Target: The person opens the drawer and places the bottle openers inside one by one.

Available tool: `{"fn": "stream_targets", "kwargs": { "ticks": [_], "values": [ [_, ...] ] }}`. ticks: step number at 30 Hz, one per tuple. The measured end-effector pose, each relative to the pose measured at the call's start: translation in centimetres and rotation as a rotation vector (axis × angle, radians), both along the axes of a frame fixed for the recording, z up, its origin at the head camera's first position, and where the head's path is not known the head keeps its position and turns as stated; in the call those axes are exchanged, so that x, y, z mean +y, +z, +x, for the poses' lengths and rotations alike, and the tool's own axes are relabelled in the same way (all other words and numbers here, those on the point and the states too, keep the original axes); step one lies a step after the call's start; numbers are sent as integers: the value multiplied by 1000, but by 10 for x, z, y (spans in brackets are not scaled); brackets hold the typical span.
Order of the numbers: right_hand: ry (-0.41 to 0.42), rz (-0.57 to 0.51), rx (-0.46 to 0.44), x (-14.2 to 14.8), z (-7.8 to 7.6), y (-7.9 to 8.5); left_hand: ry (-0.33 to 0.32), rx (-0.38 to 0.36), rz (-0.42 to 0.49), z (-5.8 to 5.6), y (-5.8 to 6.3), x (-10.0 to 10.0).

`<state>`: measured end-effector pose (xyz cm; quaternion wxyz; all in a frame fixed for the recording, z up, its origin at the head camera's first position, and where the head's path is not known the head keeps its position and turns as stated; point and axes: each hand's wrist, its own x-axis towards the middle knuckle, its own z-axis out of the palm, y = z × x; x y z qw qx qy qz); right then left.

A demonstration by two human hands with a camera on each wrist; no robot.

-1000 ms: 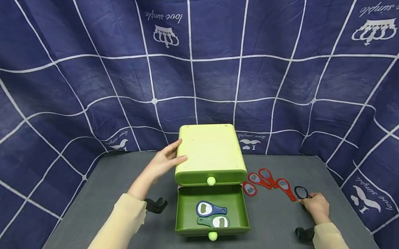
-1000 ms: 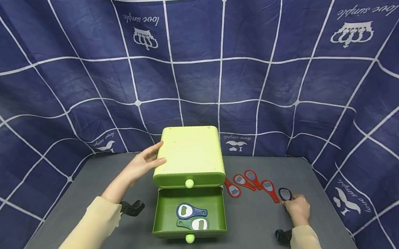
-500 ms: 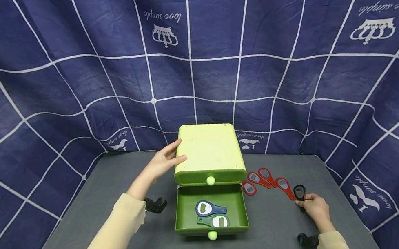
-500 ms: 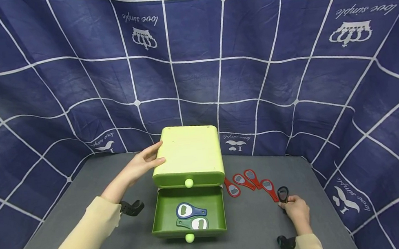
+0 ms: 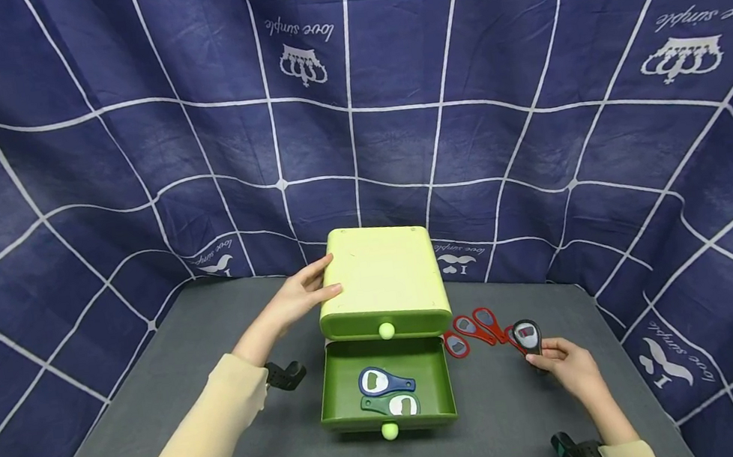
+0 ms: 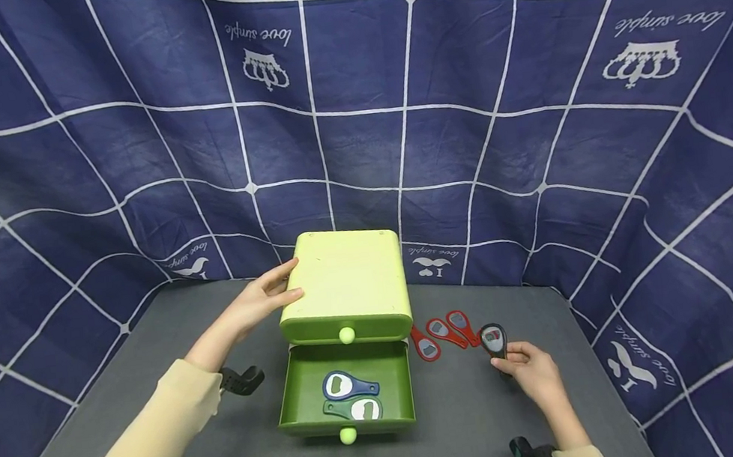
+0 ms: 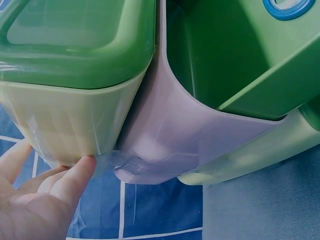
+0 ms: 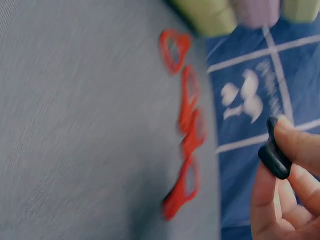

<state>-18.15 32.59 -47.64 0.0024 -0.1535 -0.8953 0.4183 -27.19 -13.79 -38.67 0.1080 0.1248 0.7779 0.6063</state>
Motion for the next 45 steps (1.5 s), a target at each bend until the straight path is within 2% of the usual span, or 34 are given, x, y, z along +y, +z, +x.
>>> {"fn": "stream_targets", "kwargs": {
  "ticks": [5,11,14,22,29,34,45],
  "values": [
    [149,-119,16,-23,6,23,0,-1,-5,0,0,0],
    [451,-252,63,-50,12,43,-1,2,-7,1,1,0],
    [549,-271,91,-64,12,50,-1,2,-8,1,0,0],
    [635,-244,64,-104,11,62,3,-1,-5,1,-1,0],
    [663,-200,25,-139,6,57,3,3,-7,1,-1,0],
    [692,-132,35,-158,4,53,4,-1,-7,1,-1,1],
    [651,-27,-23,-189,-5,41,3,-3,-10,1,-1,1]
  ]
}}
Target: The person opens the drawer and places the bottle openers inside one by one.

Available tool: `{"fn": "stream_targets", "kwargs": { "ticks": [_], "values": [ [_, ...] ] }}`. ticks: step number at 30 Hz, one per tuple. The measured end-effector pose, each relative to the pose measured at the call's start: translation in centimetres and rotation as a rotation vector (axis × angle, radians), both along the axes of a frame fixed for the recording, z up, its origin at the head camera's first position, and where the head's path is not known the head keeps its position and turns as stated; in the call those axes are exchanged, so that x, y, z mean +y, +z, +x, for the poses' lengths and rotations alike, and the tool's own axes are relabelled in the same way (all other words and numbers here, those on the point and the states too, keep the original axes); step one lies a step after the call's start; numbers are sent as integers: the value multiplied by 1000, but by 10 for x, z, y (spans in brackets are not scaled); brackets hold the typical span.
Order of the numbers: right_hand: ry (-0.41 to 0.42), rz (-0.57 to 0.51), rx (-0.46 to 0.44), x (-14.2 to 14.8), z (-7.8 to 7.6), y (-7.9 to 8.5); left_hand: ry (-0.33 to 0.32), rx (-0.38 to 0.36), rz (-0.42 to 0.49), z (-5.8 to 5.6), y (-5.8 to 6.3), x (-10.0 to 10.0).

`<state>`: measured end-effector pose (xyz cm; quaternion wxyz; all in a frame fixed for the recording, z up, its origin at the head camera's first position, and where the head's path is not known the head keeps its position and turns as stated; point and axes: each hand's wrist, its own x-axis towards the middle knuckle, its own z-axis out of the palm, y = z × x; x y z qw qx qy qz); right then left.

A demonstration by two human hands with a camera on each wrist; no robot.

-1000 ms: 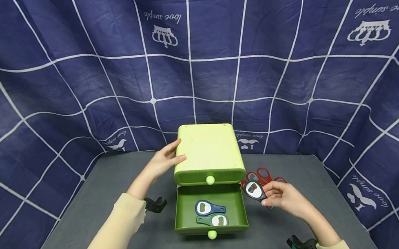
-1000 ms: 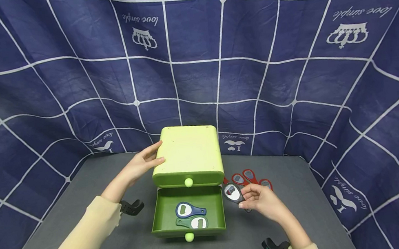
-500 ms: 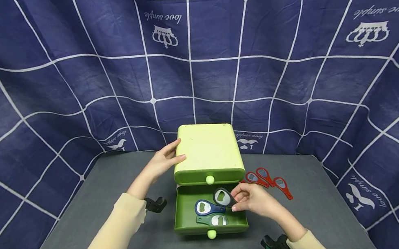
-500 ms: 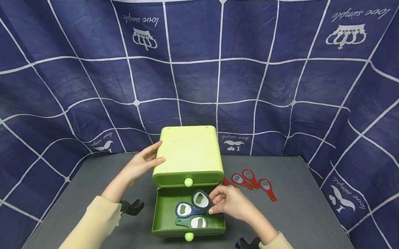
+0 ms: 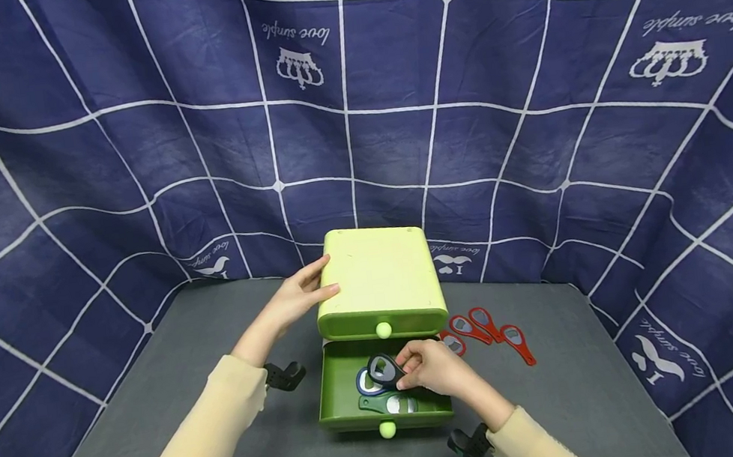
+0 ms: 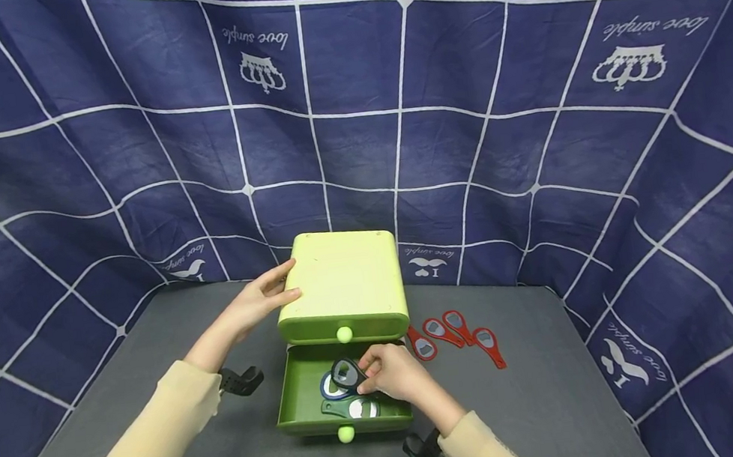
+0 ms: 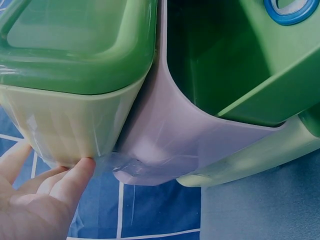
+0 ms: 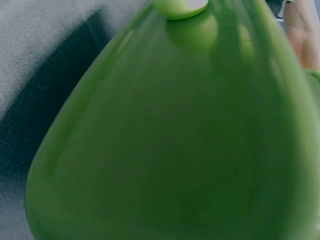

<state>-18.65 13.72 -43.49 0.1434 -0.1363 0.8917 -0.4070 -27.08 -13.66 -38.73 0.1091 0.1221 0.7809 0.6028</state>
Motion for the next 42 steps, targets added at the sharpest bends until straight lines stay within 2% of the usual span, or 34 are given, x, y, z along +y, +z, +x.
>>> {"fn": "stream_targets", "kwargs": {
  "ticks": [8,11,19,22,26,30,33,37,42],
  "values": [
    [-18,47,19,-11,-4,-8,5,2,-8,1,-1,-2],
    [-19,68,73,-13,-5,-12,0,6,-10,0,0,-2],
    [-8,201,288,-17,-8,-23,14,9,-3,-1,1,-2],
    [-20,242,324,-18,-6,-23,7,6,-5,-2,0,-2],
    [-45,264,321,-17,-1,-22,0,-4,1,-2,-1,-1],
    [-44,226,338,-13,5,-20,1,-3,0,-2,-1,0],
    [-31,151,322,-8,9,-16,1,-1,1,-2,-1,0],
    [-38,14,243,3,15,-7,1,0,7,-2,-2,0],
    [-128,-141,154,24,17,4,4,4,3,-2,-3,0]
  ]
}}
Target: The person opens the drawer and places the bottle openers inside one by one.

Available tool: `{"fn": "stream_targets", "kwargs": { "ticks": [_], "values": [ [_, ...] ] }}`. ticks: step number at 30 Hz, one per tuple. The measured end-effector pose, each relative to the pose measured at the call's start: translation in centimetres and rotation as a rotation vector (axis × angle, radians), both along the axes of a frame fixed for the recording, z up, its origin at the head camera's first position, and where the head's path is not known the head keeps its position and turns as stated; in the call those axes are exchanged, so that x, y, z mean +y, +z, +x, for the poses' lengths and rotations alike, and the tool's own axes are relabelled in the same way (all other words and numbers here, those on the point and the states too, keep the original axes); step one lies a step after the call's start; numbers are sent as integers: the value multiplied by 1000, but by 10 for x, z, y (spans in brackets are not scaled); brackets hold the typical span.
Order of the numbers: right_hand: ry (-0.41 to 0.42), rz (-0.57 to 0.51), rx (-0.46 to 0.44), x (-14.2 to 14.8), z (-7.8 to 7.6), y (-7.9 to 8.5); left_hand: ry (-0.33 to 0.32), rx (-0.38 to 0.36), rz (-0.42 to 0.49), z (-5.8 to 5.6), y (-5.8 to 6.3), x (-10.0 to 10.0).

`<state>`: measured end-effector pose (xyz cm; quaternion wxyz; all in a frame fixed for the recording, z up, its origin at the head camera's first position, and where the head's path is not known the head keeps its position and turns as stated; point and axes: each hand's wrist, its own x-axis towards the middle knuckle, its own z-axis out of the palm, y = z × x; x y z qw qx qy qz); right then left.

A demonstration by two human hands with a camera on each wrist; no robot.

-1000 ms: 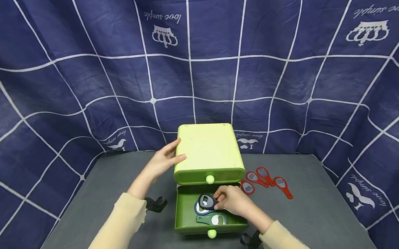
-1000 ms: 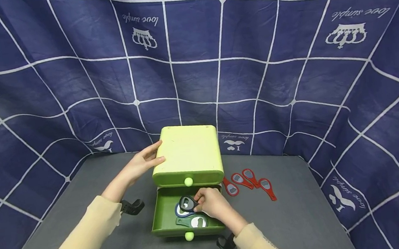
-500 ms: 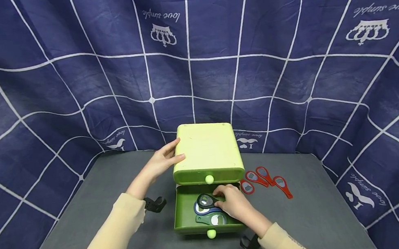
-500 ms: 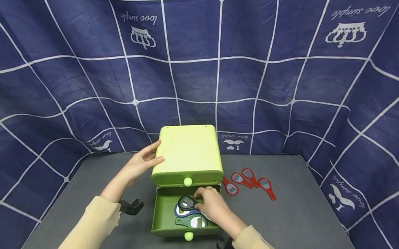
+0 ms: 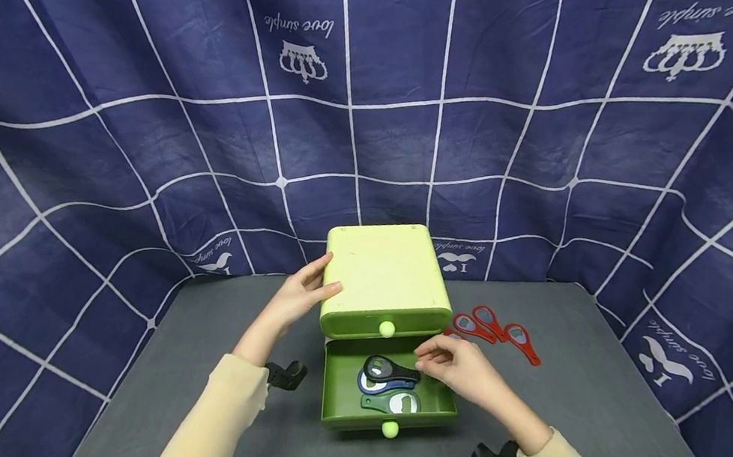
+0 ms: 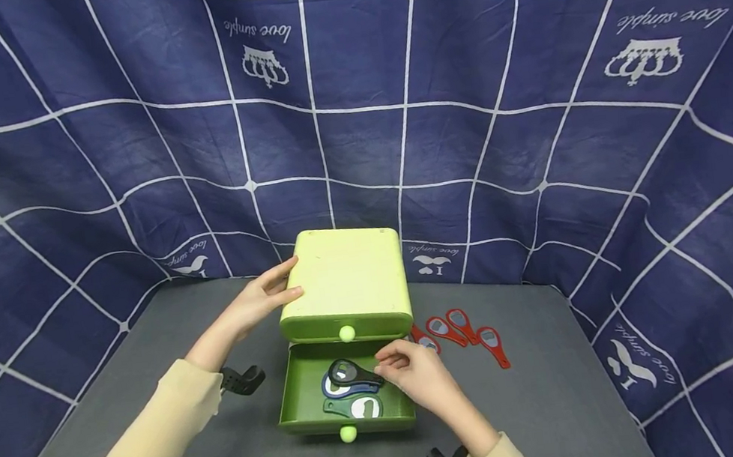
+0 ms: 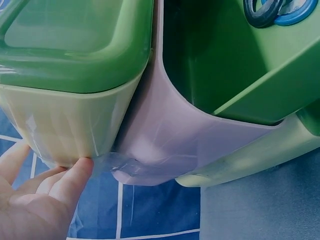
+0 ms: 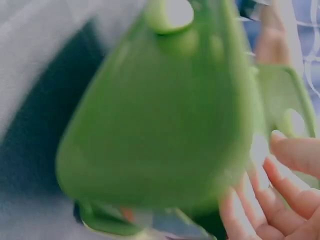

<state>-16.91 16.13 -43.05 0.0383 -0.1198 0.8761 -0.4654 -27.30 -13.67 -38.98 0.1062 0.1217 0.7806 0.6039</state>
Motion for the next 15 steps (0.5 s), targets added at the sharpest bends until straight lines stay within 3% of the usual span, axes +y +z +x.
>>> {"fn": "stream_targets", "kwargs": {
  "ticks": [7,15],
  "values": [
    [-141,-127,-77,46,-11,4,-2,7,-2,0,1,1],
    [-293,-212,-190,86,-33,-21,-3,0,-5,1,1,0]
  ]
}}
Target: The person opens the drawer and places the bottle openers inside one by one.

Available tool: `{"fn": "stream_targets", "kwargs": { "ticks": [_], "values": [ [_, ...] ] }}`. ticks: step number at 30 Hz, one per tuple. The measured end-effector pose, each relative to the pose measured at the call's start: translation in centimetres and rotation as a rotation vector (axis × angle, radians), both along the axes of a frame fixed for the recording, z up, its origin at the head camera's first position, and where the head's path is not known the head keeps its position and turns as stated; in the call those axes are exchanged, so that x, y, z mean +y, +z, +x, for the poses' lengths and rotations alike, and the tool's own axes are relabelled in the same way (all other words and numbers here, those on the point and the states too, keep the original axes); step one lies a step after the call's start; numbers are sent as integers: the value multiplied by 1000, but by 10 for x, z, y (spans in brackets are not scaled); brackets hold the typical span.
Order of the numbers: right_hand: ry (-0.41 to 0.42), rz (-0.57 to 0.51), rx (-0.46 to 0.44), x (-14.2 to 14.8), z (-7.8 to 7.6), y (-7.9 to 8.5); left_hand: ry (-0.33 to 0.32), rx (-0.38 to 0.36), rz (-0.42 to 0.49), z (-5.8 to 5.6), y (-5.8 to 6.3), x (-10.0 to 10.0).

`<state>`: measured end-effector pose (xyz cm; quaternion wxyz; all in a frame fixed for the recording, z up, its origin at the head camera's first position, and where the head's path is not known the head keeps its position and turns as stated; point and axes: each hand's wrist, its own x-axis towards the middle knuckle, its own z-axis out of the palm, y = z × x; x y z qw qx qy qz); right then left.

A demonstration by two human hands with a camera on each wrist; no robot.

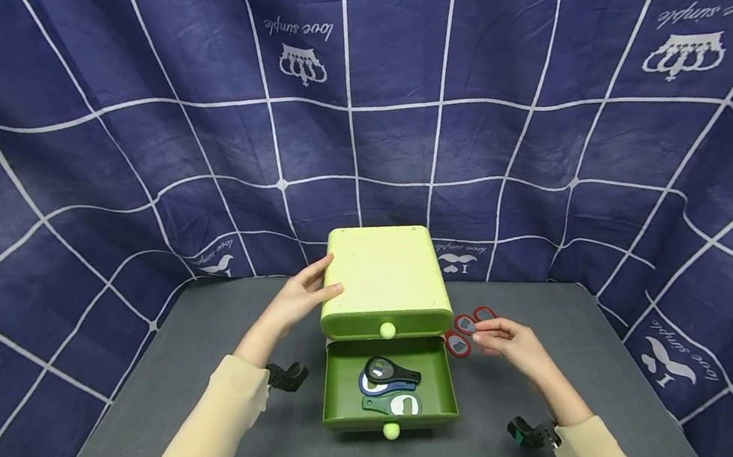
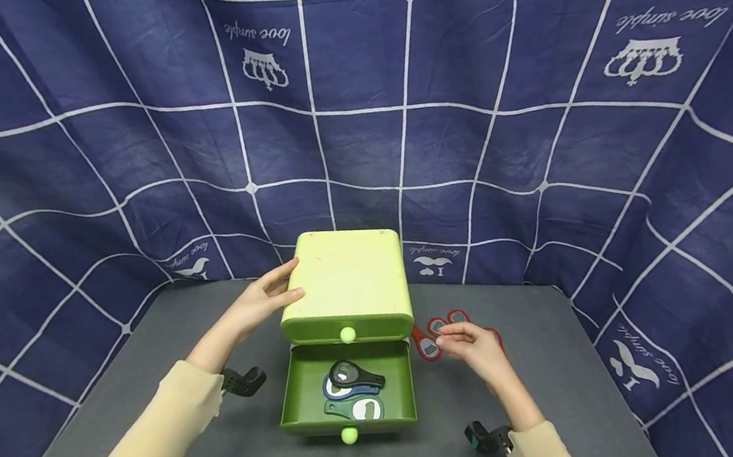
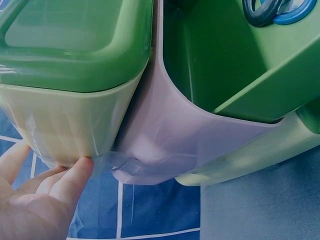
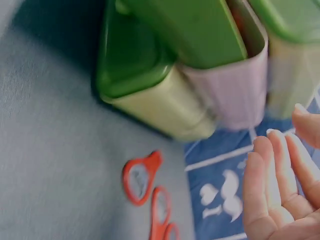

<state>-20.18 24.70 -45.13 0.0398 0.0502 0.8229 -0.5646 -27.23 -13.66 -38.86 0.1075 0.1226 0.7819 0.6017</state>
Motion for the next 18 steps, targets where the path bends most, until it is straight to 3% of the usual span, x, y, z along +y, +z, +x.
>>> {"fn": "stream_targets", "kwargs": {
  "ticks": [12,18],
  "values": [
    [-148,-9,-31,5,-28,-50,1,1,-4,0,1,0],
    [-177,12,-26,4,-36,-69,4,4,-4,0,0,0]
  ]
}}
